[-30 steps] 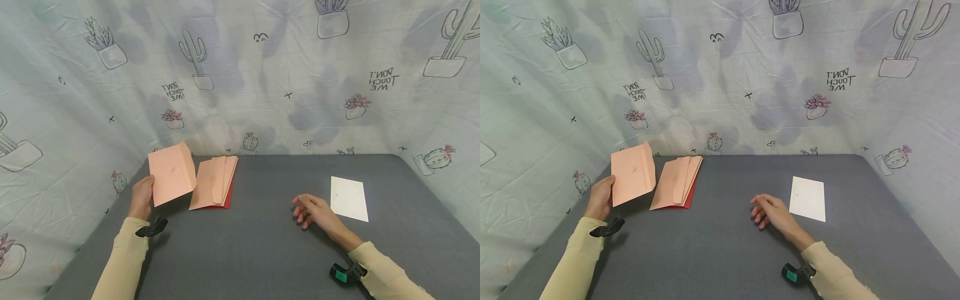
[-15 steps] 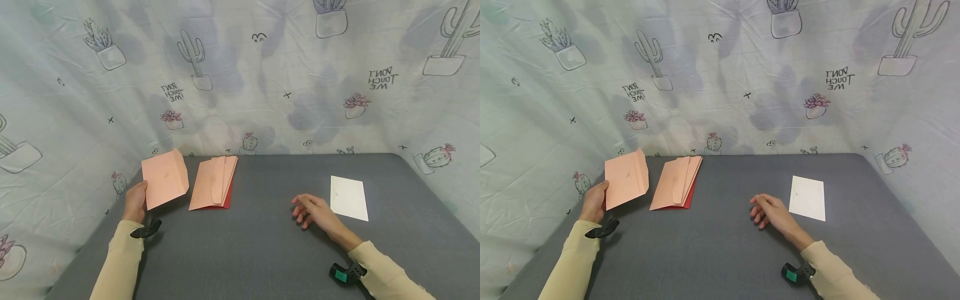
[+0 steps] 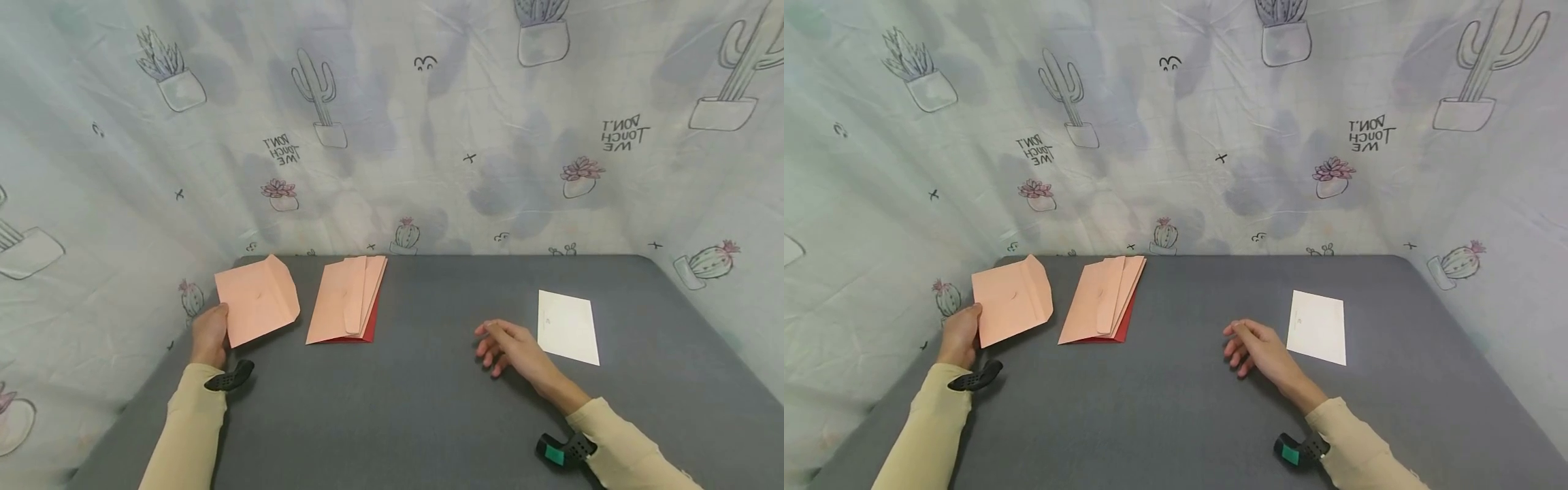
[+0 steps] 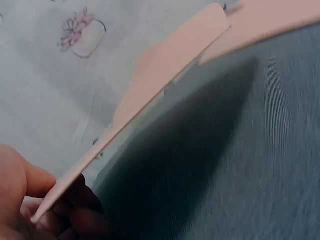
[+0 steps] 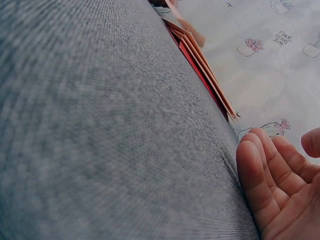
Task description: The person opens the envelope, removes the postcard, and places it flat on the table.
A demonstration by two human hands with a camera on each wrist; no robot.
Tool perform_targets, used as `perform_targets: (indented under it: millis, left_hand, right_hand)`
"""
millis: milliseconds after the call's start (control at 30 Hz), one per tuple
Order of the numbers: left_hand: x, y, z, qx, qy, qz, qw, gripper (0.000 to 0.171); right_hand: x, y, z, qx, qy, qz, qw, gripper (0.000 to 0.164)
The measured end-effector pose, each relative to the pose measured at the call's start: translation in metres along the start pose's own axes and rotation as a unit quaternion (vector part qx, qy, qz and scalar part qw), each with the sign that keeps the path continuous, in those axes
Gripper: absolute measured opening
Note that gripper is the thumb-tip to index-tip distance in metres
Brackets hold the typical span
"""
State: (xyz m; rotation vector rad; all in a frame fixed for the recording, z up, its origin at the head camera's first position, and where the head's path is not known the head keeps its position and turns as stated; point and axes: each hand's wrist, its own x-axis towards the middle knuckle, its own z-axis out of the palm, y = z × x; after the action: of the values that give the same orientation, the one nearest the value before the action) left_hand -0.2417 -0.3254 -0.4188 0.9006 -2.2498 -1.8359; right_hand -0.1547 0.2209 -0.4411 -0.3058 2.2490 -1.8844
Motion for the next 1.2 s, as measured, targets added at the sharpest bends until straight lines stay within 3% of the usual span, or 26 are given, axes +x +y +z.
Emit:
perform_targets:
  millis: [167,333,433,767,1000,1100,1200]
  left_hand:
    - [0.001,-0.003,0.002,0.053,0.03,0.024,0.9979,0.061]
    - [0.0,-0.006,0.009,0.107,0.065,0.068,0.9898,0.055]
    - [0.0,-0.007,0.012,0.101,0.075,0.08,0.9888,0.05]
    - [-0.005,-0.009,0.014,0.102,0.108,0.073,0.9863,0.059]
    - [-0.005,-0.007,0.01,0.033,0.116,0.051,0.9914,0.059]
    - [-0.009,-0.004,0.011,0.022,0.14,0.079,0.9867,0.054]
    - [-0.018,0.005,0.016,0.056,0.166,0.151,0.9728,0.045]
  right_hand:
    - [0.0,0.0,0.0,-0.004,0.002,0.001,1.0,0.051]
    - [0.001,-0.001,-0.001,-0.006,0.008,0.007,1.0,0.051]
    - [0.001,0.0,-0.001,-0.006,0.01,0.008,1.0,0.051]
    - [0.003,0.002,-0.002,-0.012,-0.001,-0.003,1.0,0.051]
    - [0.003,0.001,-0.002,-0.011,-0.002,-0.002,1.0,0.05]
    - [0.003,0.001,-0.002,-0.011,-0.002,-0.001,1.0,0.05]
    - [0.003,0.001,-0.002,-0.011,0.001,0.001,1.0,0.049]
